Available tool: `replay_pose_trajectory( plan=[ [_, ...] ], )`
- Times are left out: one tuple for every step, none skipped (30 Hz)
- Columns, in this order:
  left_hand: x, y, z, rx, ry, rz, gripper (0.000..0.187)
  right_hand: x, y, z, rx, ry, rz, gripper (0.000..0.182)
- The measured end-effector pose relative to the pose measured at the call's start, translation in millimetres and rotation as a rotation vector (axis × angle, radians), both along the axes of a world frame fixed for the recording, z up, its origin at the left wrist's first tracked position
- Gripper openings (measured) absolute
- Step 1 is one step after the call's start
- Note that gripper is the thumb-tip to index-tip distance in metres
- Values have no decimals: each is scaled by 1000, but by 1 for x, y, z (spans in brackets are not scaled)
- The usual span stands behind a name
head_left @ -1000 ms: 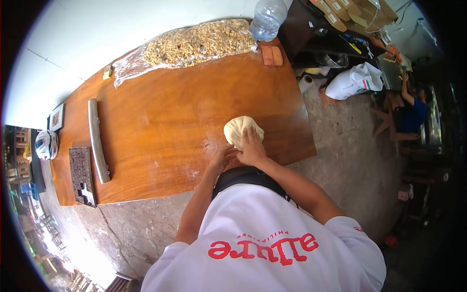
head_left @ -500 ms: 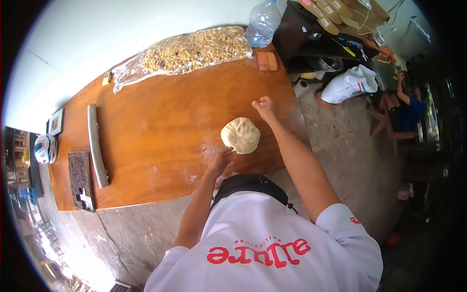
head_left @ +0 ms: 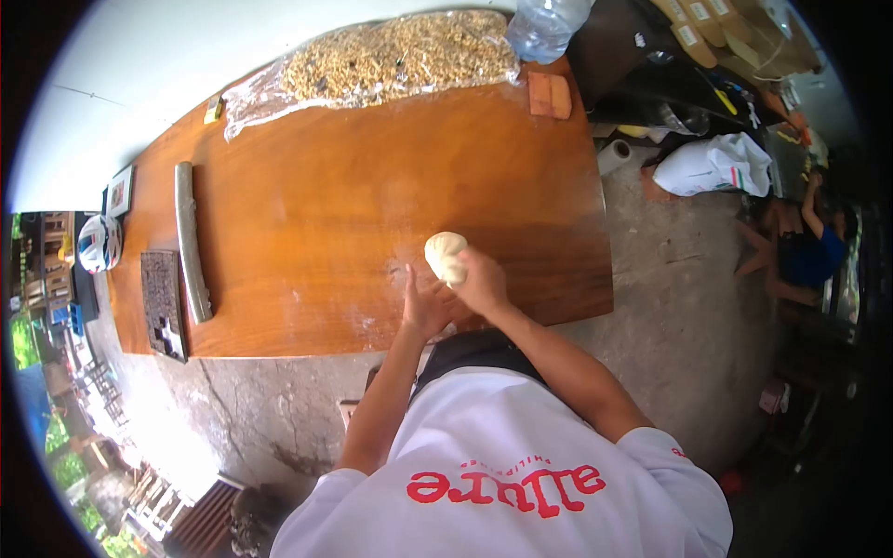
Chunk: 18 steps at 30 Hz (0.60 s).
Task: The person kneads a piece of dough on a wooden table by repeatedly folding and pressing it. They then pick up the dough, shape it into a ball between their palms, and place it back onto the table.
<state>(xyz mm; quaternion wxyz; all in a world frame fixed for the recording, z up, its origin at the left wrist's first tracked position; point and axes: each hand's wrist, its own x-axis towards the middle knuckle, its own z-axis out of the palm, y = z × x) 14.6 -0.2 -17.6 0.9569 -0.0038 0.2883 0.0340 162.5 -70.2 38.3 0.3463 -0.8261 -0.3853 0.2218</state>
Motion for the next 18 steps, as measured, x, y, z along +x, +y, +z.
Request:
replay_pose_trajectory(
  plan=[
    [0, -3, 4, -6, 23, 7, 101, -13, -5, 14, -4, -22, 114, 21],
    [2, -6, 9, 49, 86, 84, 104, -21, -11, 10, 101, 48, 274, 19],
    [6, -8, 18, 107, 148, 157, 106, -27, -17, 22, 129, 19, 419, 22],
    [6, -14, 30, 153, 184, 231, 104, -29, -22, 30, 202, -1, 504, 25],
    [6, -20, 29, 264, 249, 309, 97, -29, -25, 38, 276, -20, 586, 27],
    [3, -25, 34, 294, 271, 372, 90, -23, -23, 53, 282, -3, 584, 27],
    [2, -27, 39, 327, 286, 440, 84, -10, -19, 69, 346, 73, 681, 27],
    [3, -22, 49, 316, 220, 505, 83, 2, -15, 86, 412, 143, 785, 28],
    [8, -14, 62, 307, 147, 579, 82, 14, -12, 104, 423, 140, 805, 28],
    [19, -5, 79, 391, 51, 677, 85, 26, -9, 122, 444, 326, 593, 24],
    [27, 8, 95, 405, 40, 712, 85, 36, -6, 132, 456, 507, 384, 20],
    [34, 22, 109, 531, 30, 652, 86, 49, -5, 135, 496, 460, 265, 25],
    [39, 35, 122, 655, 23, 586, 88, 60, -3, 138, 536, 412, 141, 31],
    [41, 48, 130, 668, 17, 540, 94, 67, 7, 145, 548, 398, 169, 31],
    [44, 57, 137, 671, -31, 491, 96, 76, 17, 156, 680, 388, 55, 44],
    [43, 59, 143, 719, -92, 452, 98, 81, 20, 165, 812, 373, -68, 57],
    [48, 63, 150, 767, -161, 404, 100, 79, 22, 171, 830, 341, -66, 57],
    [56, 56, 172, 767, -269, 379, 104, 72, 26, 177, 859, 608, -40, 66]
  ],
)
